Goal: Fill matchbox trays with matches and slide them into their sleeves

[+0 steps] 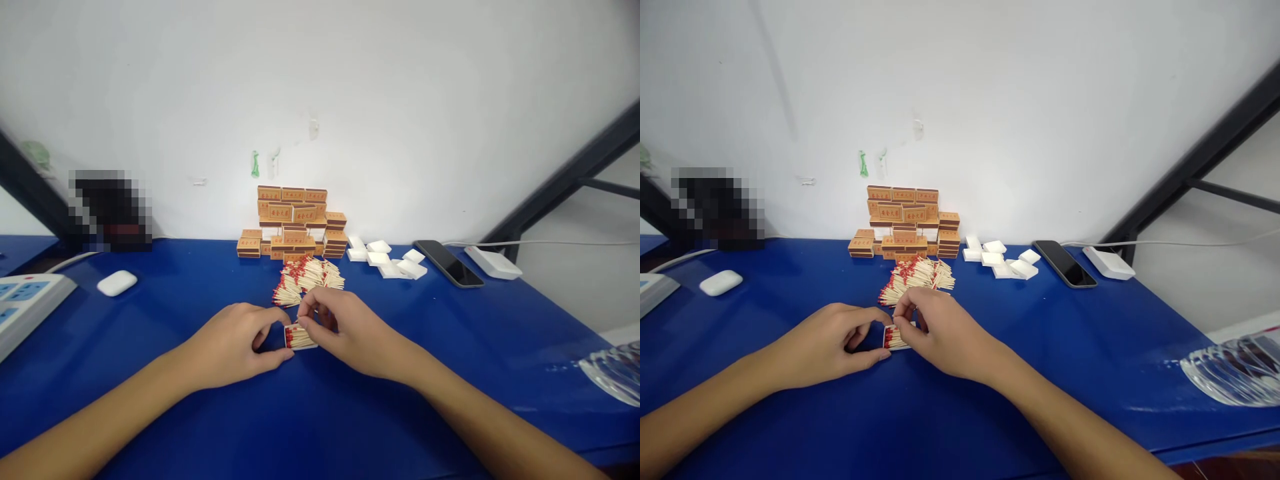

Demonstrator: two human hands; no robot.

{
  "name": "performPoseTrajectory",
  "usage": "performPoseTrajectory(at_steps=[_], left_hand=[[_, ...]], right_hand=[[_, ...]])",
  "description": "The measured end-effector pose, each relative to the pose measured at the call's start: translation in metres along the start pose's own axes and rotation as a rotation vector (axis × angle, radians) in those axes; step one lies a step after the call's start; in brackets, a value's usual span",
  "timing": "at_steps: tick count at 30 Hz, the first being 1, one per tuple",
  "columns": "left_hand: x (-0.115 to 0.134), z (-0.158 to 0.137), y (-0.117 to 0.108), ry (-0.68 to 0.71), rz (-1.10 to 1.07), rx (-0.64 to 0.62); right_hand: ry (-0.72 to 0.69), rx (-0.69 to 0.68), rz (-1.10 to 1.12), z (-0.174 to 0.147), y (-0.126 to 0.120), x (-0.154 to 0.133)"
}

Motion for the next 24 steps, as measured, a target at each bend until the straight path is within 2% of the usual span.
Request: performPoseTrajectory(at_steps=[4,10,17,24], left_hand=[[-0.001,-0.001,0.000,-0.009,0.001,-0.002],[-0.002,0.000,0.001,0.005,0.006,0.013],[-0.003,0.000,0.001,0.003,-0.005,0.025],[-0.002,-0.001,0.001,0.014,0.013,0.032]], right_hand=[[0.055,0.021,0.112,0.001,-0.004,0.007],[0.027,0.017,0.253,0.003,0.000,0.008],[0.085,-0.011,0.160,0.005,-0.005,0.018],[0.006,-0.042,-0.100,0.004,-0.001,0.012]])
Point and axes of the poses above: each hand's wrist, its own z-axis towards the middle knuckle, its own y-axis out of the palm, x = y × z, the point moved 6 cm from there along z, towards the middle knuckle, and after that the axes turned 5 degrees about x, right-handed, at the moved point
